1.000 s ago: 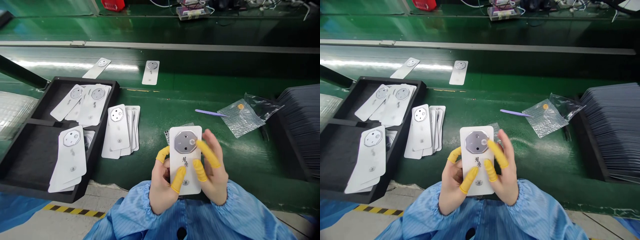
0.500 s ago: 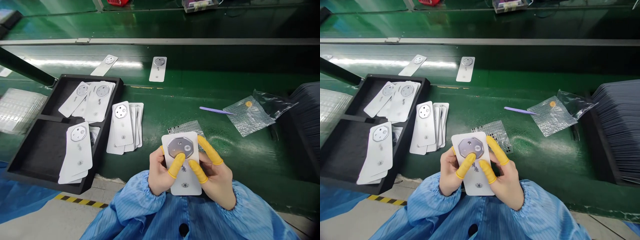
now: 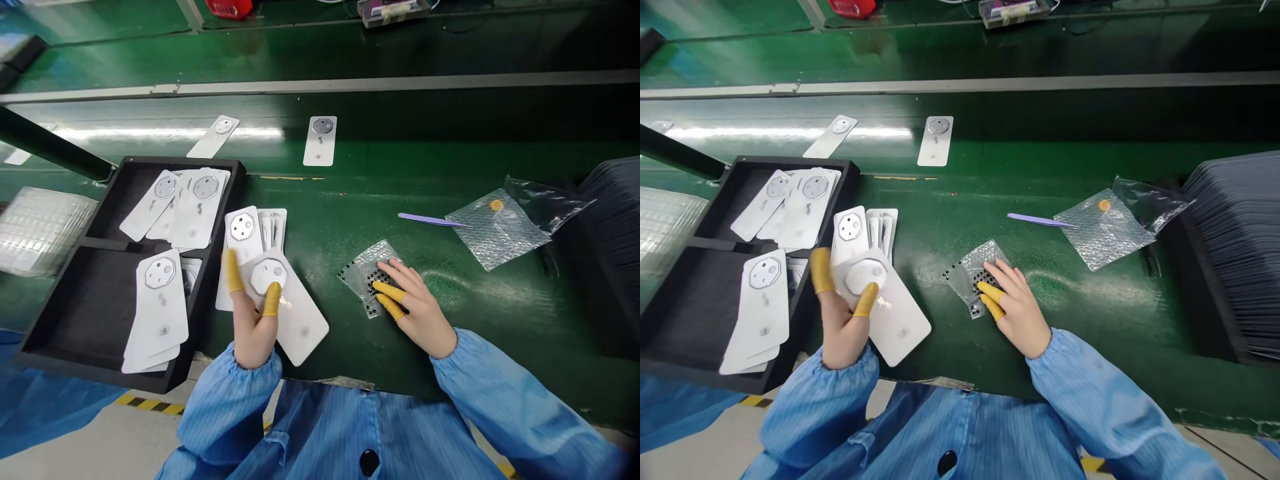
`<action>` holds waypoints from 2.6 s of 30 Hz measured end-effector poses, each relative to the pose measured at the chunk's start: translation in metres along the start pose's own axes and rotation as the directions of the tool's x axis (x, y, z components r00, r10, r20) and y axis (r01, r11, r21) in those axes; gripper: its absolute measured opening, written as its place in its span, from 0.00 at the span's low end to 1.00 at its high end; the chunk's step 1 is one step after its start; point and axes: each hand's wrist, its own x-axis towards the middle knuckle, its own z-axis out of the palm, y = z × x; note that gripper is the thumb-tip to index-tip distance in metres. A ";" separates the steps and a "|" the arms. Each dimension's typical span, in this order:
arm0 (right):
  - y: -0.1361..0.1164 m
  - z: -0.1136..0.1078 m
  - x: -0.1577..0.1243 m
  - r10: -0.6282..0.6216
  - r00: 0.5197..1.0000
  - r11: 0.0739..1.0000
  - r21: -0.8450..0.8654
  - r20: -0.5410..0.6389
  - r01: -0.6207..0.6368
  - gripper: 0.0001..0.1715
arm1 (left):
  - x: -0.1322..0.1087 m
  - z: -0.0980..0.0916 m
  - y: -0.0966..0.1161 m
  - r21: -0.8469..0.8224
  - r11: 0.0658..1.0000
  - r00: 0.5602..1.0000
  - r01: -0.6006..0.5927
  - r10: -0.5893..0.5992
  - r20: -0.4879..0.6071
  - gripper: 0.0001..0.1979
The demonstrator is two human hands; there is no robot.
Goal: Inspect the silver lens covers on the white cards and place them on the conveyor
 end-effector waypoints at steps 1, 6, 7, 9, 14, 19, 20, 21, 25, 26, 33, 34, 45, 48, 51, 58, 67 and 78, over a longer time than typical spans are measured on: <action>0.003 -0.003 0.001 -0.021 1.000 1.000 0.017 -0.007 0.021 0.15 | -0.002 0.001 -0.001 0.031 0.998 0.991 0.060 -0.063 0.114 0.29; -0.002 -0.021 0.012 -0.089 0.993 0.989 0.112 -0.078 0.097 0.22 | -0.029 0.039 0.011 -0.009 0.939 0.786 0.344 -0.283 0.550 0.19; -0.006 -0.023 0.014 -0.114 0.991 0.984 0.130 -0.072 0.123 0.23 | -0.034 0.048 0.014 -0.076 0.923 0.763 0.376 -0.262 0.591 0.20; -0.013 -0.025 0.015 -0.157 0.987 0.971 0.180 -0.035 0.161 0.23 | -0.040 0.063 0.018 -0.200 0.868 0.737 0.454 -0.240 0.632 0.23; -0.030 -0.028 0.016 -0.036 0.999 0.939 0.340 -0.034 0.045 0.19 | -0.041 0.071 0.019 -0.257 0.810 0.772 0.527 -0.331 0.543 0.20; -0.039 -0.029 0.021 -0.189 0.971 0.959 0.184 -0.149 0.215 0.10 | -0.041 0.068 0.021 -0.269 0.814 0.768 0.515 -0.299 0.566 0.18; -0.040 -0.028 0.021 -0.246 0.961 0.957 0.127 -0.125 0.261 0.11 | -0.042 0.069 0.022 -0.275 0.810 0.762 0.518 -0.290 0.579 0.17; -0.040 -0.027 0.021 -0.297 0.949 0.950 0.066 -0.103 0.304 0.12 | -0.042 0.069 0.023 -0.280 0.800 0.750 0.531 -0.290 0.594 0.17; -0.033 -0.014 0.013 -0.449 0.885 0.891 -0.135 -0.124 0.434 0.16 | -0.043 0.072 0.022 -0.294 0.752 0.718 0.590 -0.322 0.617 0.16; -0.030 -0.010 0.010 -0.467 0.872 0.882 -0.146 -0.146 0.448 0.15 | -0.044 0.073 0.022 -0.290 0.763 0.726 0.578 -0.318 0.610 0.15; -0.017 0.010 0.009 -0.170 0.972 0.977 0.104 -0.161 0.188 0.10 | -0.046 0.081 0.010 -0.149 0.908 0.772 0.392 -0.237 0.589 0.14; -0.017 0.010 0.010 -0.145 0.978 0.980 0.116 -0.151 0.164 0.09 | -0.043 0.079 0.007 -0.123 0.922 0.770 0.367 -0.227 0.596 0.14; -0.026 -0.009 0.023 -0.083 0.958 0.989 0.092 -0.276 0.112 0.13 | -0.028 0.005 0.028 -0.113 0.980 0.956 0.166 -0.132 0.260 0.47; -0.053 -0.028 0.028 -0.086 0.919 0.994 0.029 -0.385 0.106 0.16 | -0.040 0.020 0.044 -0.156 0.978 0.949 0.139 -0.087 0.302 0.28; -0.073 -0.039 0.029 -0.128 0.934 0.985 0.069 -0.334 0.159 0.19 | -0.049 0.036 0.054 -0.184 0.979 0.932 0.089 -0.017 0.363 0.19; -0.075 -0.053 0.022 -0.152 0.981 0.970 0.172 -0.124 0.172 0.23 | -0.048 0.037 0.061 -0.301 0.941 0.842 0.153 0.035 0.538 0.22; -0.072 -0.058 0.016 -0.325 0.937 0.945 -0.009 -0.127 0.326 0.17 | -0.052 0.036 0.059 -0.381 0.896 0.775 0.228 0.070 0.628 0.27; -0.070 -0.047 0.014 -0.369 0.916 0.925 -0.154 -0.156 0.347 0.14 | -0.054 0.040 0.065 -0.335 0.924 0.794 0.184 0.061 0.605 0.33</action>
